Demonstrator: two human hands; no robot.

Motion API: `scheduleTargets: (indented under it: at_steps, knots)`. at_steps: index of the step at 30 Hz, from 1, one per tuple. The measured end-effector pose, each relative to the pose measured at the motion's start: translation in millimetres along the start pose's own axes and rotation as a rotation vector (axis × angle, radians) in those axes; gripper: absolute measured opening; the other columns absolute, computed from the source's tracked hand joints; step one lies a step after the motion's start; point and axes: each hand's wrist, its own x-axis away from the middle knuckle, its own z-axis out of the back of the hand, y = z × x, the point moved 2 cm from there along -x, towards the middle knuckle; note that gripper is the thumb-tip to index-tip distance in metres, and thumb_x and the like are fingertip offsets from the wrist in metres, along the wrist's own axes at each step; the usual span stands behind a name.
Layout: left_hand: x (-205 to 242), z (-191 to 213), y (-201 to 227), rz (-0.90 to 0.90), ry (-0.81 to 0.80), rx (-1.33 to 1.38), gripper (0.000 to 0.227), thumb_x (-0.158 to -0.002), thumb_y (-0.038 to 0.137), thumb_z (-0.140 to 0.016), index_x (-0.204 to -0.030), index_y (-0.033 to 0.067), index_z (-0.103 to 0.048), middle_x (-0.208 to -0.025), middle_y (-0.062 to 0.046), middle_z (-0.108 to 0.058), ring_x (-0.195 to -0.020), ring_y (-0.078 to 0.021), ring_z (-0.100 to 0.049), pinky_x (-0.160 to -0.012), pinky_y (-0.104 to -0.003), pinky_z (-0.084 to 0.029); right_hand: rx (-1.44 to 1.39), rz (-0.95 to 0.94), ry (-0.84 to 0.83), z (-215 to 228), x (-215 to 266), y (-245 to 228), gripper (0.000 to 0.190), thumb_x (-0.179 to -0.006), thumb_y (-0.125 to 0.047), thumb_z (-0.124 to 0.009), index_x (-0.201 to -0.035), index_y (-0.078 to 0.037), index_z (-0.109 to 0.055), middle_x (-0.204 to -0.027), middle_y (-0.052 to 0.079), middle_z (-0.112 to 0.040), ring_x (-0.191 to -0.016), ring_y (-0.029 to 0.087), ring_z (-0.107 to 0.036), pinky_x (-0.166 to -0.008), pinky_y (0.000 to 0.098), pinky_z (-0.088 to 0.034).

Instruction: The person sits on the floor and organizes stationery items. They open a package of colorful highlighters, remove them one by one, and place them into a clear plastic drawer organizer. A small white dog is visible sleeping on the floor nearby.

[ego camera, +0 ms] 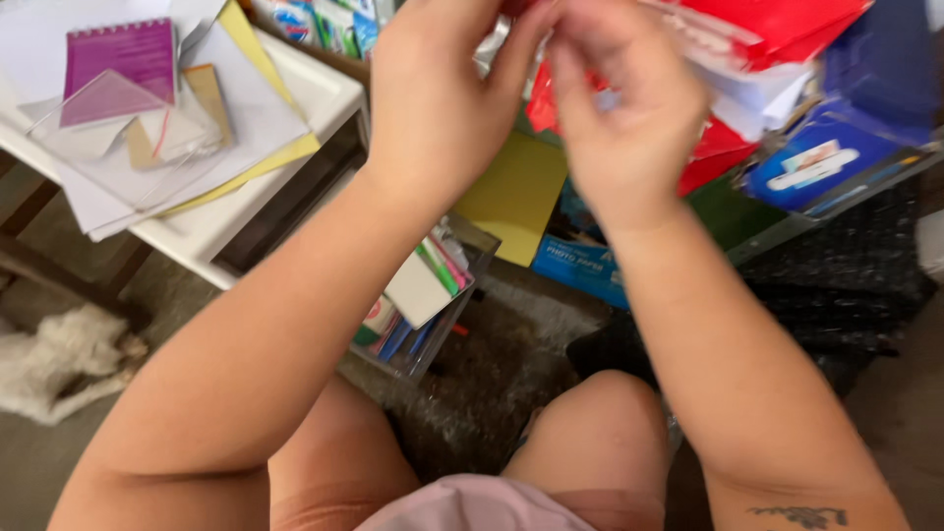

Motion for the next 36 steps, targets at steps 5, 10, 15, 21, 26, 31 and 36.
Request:
scheduleTargets:
  at_steps: [5, 10, 15, 21, 26, 31, 36]
  knots:
    - [97.9, 27.0, -26.5, 0.645, -0.155, 0.163, 0.009, -0.096, 0.013, -0.074, -0.104, 0.0112, -0.071, -0.084, 0.001, -0.071, -0.073, -0.0101, -0.065, -0.069, -0.027, -0.054, 0.064, -0.297, -0.211, -71.8, 106.5, 23.8, 0.014, -0.095, -0.002, -0.072, -0.108, -0.008, -0.075, -0.101, 0.008, -0.076, -0.083, 0.020, -0.070, -0.080, 0.0340, -0.055]
    - [191.6, 17.4, -63.5, 1.120, -0.239, 0.111, 0.021, -0.093, 0.020, -0.077, -0.113, 0.0131, -0.072, -0.094, -0.007, -0.077, -0.090, -0.0211, -0.076, -0.077, -0.034, -0.063, 0.306, -0.550, -0.597, -120.7, 219.7, 49.4, 0.014, -0.083, -0.018, -0.080, -0.097, -0.020, -0.080, -0.114, 0.007, -0.069, -0.107, 0.033, -0.065, -0.085, 0.0474, -0.057]
    - [228.6, 14.4, -75.4, 1.284, -0.304, 0.041, 0.031, -0.095, 0.018, -0.075, -0.125, 0.0153, -0.068, -0.095, -0.006, -0.076, -0.091, -0.0205, -0.076, -0.083, -0.038, -0.062, 0.496, -0.679, -0.779, -136.3, 255.0, 47.9, 0.018, -0.084, -0.024, -0.077, -0.101, -0.020, -0.082, -0.122, 0.009, -0.069, -0.116, 0.032, -0.064, -0.090, 0.0451, -0.057]
    - [251.7, -0.9, -84.7, 1.310, -0.334, -0.011, 0.032, -0.095, 0.022, -0.074, -0.127, 0.0234, -0.067, -0.089, 0.000, -0.074, -0.089, -0.0167, -0.075, -0.084, -0.035, -0.060, 0.655, -0.594, -0.892, -155.1, 287.0, 73.9, 0.022, -0.080, -0.036, -0.077, -0.096, -0.022, -0.081, -0.113, 0.007, -0.068, -0.106, 0.030, -0.063, -0.081, 0.0461, -0.056]
    - [259.7, -5.6, -89.3, 1.353, -0.369, -0.052, 0.031, -0.095, 0.024, -0.073, -0.125, 0.0252, -0.067, -0.089, 0.002, -0.075, -0.091, -0.0180, -0.076, -0.086, -0.038, -0.060, 0.695, -0.541, -0.880, -160.3, 295.4, 77.2, 0.021, -0.079, -0.034, -0.079, -0.095, -0.020, -0.081, -0.104, 0.004, -0.065, -0.102, 0.027, -0.060, -0.078, 0.0437, -0.052]
    - [264.2, -3.1, -94.7, 1.337, -0.377, -0.075, 0.030, -0.095, 0.023, -0.073, -0.125, 0.0233, -0.067, -0.088, 0.001, -0.074, -0.090, -0.0169, -0.076, -0.084, -0.036, -0.060, 0.702, -0.616, -0.859, -166.6, 310.2, 84.9, 0.020, -0.079, -0.038, -0.078, -0.094, -0.025, -0.079, -0.107, 0.001, -0.062, -0.104, 0.027, -0.058, -0.082, 0.0426, -0.051]
    - [263.4, -2.0, -93.7, 1.327, -0.340, -0.082, 0.029, -0.095, 0.021, -0.074, -0.123, 0.0215, -0.068, -0.088, 0.000, -0.073, -0.088, -0.0171, -0.076, -0.081, -0.035, -0.060, 0.674, -0.656, -0.761, -162.3, 297.2, 71.1, 0.014, -0.079, -0.036, -0.079, -0.086, -0.024, -0.078, -0.103, 0.000, -0.065, -0.105, 0.027, -0.059, -0.085, 0.0444, -0.050]
